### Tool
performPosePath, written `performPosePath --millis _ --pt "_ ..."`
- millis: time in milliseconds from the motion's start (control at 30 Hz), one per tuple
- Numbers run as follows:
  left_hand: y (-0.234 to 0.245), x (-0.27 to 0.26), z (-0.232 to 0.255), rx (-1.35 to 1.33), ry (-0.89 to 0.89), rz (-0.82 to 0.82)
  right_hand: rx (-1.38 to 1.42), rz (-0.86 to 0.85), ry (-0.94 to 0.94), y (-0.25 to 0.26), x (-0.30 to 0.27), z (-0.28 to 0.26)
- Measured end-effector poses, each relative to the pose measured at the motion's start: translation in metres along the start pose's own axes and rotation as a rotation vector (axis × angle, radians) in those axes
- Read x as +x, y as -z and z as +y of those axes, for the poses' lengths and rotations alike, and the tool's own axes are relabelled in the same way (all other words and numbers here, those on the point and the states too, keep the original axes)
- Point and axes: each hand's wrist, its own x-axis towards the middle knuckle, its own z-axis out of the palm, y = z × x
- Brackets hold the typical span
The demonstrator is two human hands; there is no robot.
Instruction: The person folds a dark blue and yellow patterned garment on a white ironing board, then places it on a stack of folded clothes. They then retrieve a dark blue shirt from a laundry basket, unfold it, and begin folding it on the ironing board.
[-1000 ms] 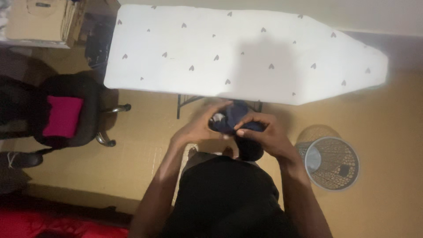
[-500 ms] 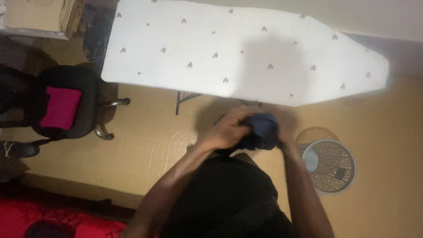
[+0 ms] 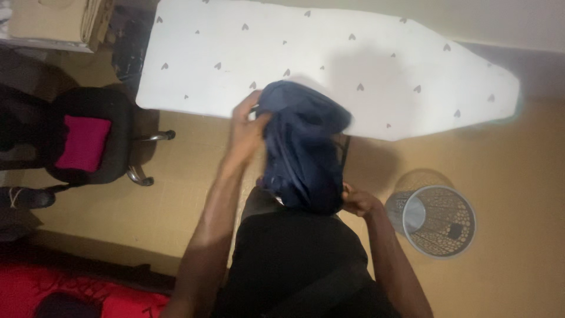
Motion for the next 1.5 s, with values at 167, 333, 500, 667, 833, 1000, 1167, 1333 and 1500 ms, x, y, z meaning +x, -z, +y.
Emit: performPosePath --millis 167,333,500,667,833,1000,1167,1333,1500 --pt "0.066 -0.021 -0.011 0.139 0.568 -0.048 -0.658 0.272 -0.218 -0.08 0.01 -0.081" --pt "0.099 -0.031 -0.038 -0.331 0.604 -0.123 -0.765 0.404 -0.374 -0.164 0.04 -0.146" --pt "0.108 0.013 -0.044 -0.908 0.246 -0.063 -0.641 0.45 -0.033 -0.195 0.082 -0.223" --pt "0.127 0.098 -0.006 -1.194 -0.205 -0.112 -0.898 0.583 0.549 -0.209 0.078 -0.371" --pt "0.147 0.189 0.025 -1.161 -0.47 -0.315 -1.444 0.743 1.25 -0.26 0.045 -0.459" --pt "0.159 0.241 0.024 -0.156 -0.706 -0.044 -1.626 0.88 1.314 -0.26 0.057 -0.45" --pt "0.172 0.249 -0.025 0.483 -0.301 -0.036 -1.655 0.917 0.853 -0.189 0.074 -0.376" --pt "0.173 0.223 -0.066 0.69 0.243 -0.365 -1.188 0.738 -0.276 -0.113 0.074 -0.316" --pt "0.135 0.218 -0.057 0.741 0.402 0.099 -1.16 1.186 -0.14 -0.053 0.069 -0.306"
